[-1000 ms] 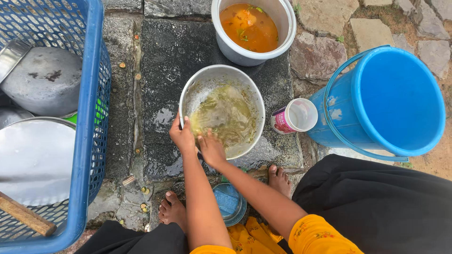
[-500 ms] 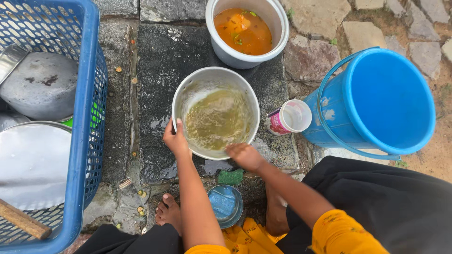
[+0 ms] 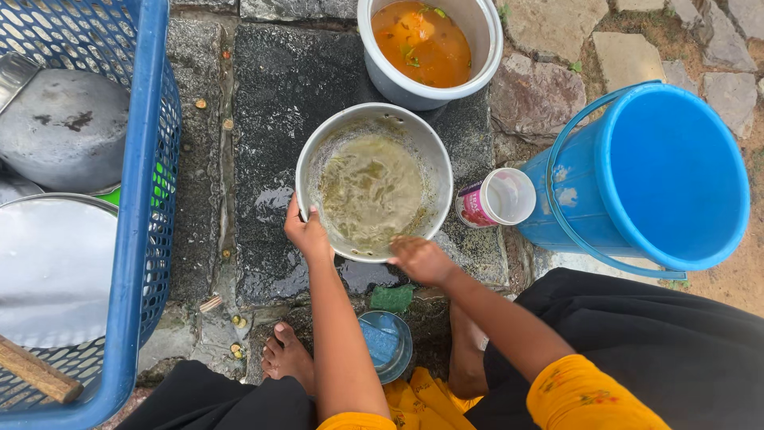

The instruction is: The person cleans a wooden stick, a small cup, and the inside of a large pot by hand and with a cloth, rinsing them with water from a bucket.

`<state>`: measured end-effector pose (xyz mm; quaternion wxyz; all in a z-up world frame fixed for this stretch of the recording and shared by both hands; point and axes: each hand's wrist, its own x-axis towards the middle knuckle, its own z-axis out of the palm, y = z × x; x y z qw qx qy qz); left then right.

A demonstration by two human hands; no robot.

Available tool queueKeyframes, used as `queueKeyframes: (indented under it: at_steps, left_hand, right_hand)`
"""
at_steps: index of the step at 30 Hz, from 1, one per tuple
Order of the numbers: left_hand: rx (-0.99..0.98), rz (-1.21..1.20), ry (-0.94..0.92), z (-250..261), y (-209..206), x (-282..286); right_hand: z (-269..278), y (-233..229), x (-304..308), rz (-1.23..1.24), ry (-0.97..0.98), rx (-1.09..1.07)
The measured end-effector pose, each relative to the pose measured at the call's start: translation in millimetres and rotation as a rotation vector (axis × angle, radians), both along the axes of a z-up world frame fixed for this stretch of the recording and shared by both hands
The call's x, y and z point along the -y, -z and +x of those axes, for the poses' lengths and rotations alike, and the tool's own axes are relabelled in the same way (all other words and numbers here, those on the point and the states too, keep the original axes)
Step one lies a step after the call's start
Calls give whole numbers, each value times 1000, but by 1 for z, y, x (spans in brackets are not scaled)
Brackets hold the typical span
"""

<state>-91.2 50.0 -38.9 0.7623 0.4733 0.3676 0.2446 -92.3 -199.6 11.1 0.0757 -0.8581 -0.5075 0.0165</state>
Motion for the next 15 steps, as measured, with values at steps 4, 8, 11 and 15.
queueKeyframes:
  at_steps: [4, 8, 11, 15]
  left_hand:
    - [36, -39, 5, 4, 7, 0]
    - [39, -71, 2, 1, 19, 3]
    - [40, -56, -15, -1, 22, 6]
    - [1, -76, -22, -4, 29, 4]
  right_hand:
    - [48, -9, 11, -211, 112, -146]
    - [69, 38, -26, -730, 404, -414]
    - [56, 82, -59, -744, 432, -479]
    - [8, 93, -119, 108, 715, -190]
